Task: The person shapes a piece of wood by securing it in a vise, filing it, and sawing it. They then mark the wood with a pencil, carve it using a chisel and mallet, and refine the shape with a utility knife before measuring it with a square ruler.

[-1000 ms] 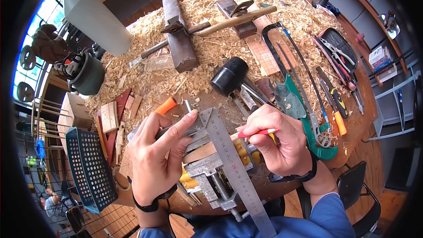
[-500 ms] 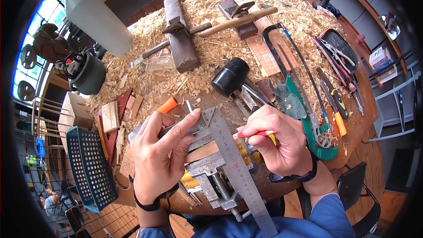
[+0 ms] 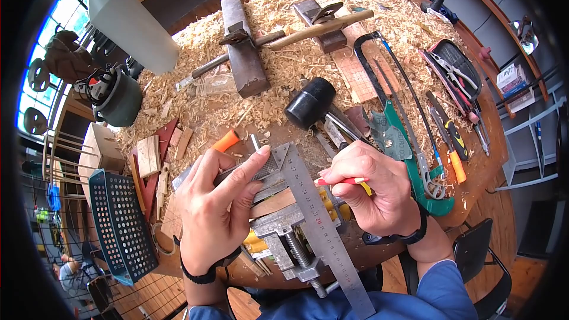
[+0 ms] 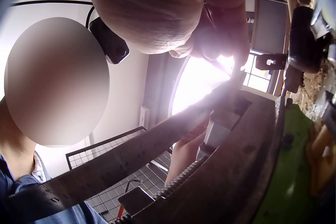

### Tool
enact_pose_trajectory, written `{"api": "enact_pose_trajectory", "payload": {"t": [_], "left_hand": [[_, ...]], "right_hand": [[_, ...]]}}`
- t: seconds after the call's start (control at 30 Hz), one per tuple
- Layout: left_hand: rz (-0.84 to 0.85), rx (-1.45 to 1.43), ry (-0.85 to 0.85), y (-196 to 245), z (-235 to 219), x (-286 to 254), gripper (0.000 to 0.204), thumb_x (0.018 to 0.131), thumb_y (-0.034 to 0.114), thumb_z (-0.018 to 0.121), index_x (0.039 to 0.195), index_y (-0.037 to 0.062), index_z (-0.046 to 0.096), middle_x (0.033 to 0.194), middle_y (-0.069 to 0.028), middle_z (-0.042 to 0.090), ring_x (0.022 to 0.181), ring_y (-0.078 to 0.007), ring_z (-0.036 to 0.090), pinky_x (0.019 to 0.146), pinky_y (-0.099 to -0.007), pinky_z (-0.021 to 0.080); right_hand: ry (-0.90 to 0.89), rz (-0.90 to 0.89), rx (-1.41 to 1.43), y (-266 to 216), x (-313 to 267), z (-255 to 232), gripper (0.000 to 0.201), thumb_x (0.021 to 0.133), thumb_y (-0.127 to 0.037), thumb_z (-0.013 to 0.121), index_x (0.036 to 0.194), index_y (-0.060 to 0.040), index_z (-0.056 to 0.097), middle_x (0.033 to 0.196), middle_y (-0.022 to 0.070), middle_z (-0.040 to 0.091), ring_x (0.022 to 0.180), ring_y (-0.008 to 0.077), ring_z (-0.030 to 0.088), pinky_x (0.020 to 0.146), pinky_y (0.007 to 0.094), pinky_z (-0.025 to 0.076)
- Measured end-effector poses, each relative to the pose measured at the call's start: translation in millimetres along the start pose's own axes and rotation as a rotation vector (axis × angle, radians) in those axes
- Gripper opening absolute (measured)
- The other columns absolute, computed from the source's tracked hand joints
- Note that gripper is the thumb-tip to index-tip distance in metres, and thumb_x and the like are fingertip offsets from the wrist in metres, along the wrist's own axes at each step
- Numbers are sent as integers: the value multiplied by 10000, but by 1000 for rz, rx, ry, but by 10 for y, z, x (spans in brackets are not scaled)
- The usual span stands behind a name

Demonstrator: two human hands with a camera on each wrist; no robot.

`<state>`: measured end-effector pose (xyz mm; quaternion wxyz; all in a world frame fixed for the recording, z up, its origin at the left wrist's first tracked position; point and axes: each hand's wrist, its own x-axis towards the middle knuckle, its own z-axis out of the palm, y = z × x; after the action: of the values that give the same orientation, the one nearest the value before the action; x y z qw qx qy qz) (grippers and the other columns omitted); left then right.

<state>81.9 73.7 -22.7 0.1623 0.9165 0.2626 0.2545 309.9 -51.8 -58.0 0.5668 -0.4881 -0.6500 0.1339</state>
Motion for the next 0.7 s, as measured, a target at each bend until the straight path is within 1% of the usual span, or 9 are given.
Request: {"api": "enact_pose_trajectory", "payload": {"t": [0.33,0.7], "left_hand": [[-8,3,-6,-10,-10,-8,429,869,160,781,1298,148,792,833,-77,529,728,-257,561,670,-387,464],[19,11,3,-28,-3,-7,443,855,147,785,1298,147,792,824,-77,535,722,-258,564,655,-387,464]], "right_hand": [[-4,-11,-17,6,-4,0,135,972,-53,758,1059,-18,661,920,83,696,753,263,637,683,360,524],[-7,-14,-25,-2,1,6,128,963,-57,768,1034,-12,672,930,85,699,762,272,647,692,364,529]]}}
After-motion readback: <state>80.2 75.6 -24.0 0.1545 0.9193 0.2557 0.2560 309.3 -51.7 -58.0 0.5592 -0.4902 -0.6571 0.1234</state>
